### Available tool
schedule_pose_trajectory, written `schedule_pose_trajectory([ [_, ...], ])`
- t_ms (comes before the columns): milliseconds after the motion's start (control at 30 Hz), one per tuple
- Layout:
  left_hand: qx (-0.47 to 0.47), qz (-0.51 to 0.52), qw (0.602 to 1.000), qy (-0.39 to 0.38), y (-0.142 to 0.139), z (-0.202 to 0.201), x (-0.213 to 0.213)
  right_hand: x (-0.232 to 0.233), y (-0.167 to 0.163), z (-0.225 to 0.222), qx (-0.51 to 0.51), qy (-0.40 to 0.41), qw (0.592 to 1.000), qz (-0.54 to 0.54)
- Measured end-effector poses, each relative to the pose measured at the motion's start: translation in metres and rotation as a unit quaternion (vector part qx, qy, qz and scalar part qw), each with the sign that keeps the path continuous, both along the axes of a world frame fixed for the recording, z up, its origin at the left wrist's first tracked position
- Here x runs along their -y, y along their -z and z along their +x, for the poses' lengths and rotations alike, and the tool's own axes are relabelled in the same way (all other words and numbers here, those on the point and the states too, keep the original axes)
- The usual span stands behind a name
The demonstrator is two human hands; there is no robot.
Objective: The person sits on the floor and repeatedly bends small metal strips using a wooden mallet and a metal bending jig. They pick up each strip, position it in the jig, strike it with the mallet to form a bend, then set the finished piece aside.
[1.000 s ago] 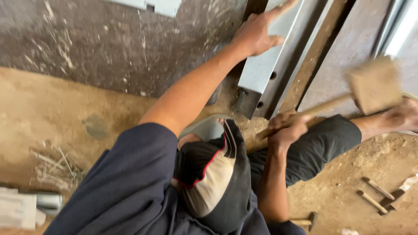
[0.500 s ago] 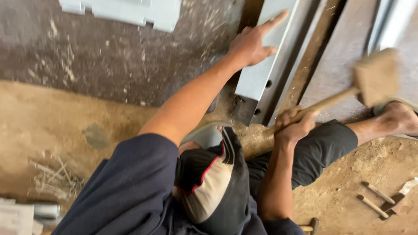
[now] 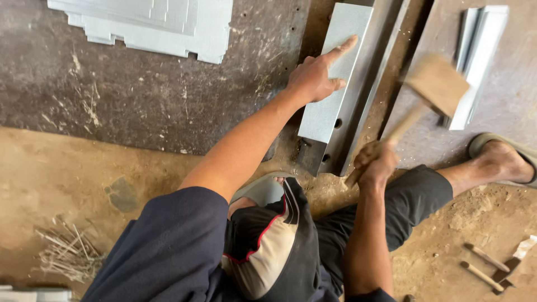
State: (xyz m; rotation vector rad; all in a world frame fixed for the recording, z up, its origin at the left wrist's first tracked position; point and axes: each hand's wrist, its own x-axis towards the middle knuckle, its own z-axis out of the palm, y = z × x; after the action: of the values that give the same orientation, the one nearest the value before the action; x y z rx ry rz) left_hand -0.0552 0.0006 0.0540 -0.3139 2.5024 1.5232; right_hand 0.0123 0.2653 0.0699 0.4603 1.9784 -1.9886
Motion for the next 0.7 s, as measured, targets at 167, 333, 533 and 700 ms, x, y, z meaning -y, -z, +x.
schedule_pose_trajectory([
  [167, 0.044, -0.018, 0.999, 0.003, -0.011, 0.0, 0.005, 0.008, 0.002, -0.015, -0.055, -0.017, 0.998, 0.024],
  [333, 0.05, -0.028, 0.998, 0.006, -0.016, -0.002, 0.006, 0.016, 0.002, -0.029, -0.065, 0.032, 0.989, -0.132],
  [533, 0.041, -0.021, 0.999, 0.013, -0.018, -0.003, 0.008, 0.024, 0.0, -0.044, 0.091, -0.041, 0.992, 0.081],
  [700, 0.066, -0.027, 0.997, 0.005, -0.021, -0.005, 0.007, 0.026, -0.001, -0.052, 0.006, -0.013, 0.999, 0.038],
])
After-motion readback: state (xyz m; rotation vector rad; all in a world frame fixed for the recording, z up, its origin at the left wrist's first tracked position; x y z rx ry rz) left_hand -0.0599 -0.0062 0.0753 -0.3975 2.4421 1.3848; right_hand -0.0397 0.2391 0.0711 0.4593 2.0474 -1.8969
